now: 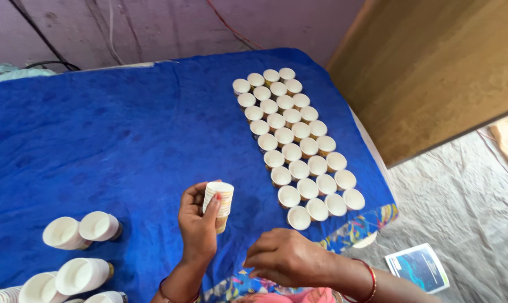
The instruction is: The person organizes paper cups by taking them from a stack and placing them into rows on a blue surface, and then stacks some back together.
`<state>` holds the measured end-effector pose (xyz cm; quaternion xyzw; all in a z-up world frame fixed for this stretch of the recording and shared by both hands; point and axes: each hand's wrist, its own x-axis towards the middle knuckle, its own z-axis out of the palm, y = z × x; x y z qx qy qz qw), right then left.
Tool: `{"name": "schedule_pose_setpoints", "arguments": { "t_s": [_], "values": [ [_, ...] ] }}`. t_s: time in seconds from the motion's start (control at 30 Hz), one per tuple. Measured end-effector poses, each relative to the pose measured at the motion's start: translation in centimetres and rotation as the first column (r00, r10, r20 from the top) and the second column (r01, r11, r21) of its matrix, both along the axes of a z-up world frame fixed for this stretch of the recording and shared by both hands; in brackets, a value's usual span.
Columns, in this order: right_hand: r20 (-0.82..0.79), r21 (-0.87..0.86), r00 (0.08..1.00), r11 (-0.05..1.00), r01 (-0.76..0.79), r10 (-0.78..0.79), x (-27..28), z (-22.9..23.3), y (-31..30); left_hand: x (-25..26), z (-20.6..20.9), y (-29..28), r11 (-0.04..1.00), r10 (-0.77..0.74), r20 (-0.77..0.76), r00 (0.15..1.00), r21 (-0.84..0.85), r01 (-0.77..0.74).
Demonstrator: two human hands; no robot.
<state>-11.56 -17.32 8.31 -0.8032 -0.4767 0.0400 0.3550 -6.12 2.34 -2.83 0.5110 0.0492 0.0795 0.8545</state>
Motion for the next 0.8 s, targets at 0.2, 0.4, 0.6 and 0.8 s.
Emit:
{"name": "schedule_pose_setpoints", "arguments": {
  "t_s": [0.2,0.4,0.6,0.8],
  "values": [
    [-0.239,0.117,0.889,0.897,0.425,-0.390,-3.2,-3.0,-1.8,-6.1,0.4,1.0,0.977,-0.195,-0.151,0.969,0.058,0.205],
    [-0.109,0.200,0.884,0.861,0.468,-0.455,-5.1,-4.8,-1.5,-9.3,1.2,0.9,0.959,-0.253,-0.112,0.961,0.100,0.264],
    [-0.256,0.287,0.828,0.778,0.559,-0.500,-6.8,-5.1,-0.9,-11.1,1.1,1.1,0.928,-0.349,-0.119,0.929,0.095,0.361],
    [-0.284,0.329,0.834,0.769,0.548,-0.473,-7.5,-5.0,-0.7,-12.0,0.6,1.7,0.890,-0.434,-0.107,0.894,0.100,0.444]
  ]
}}
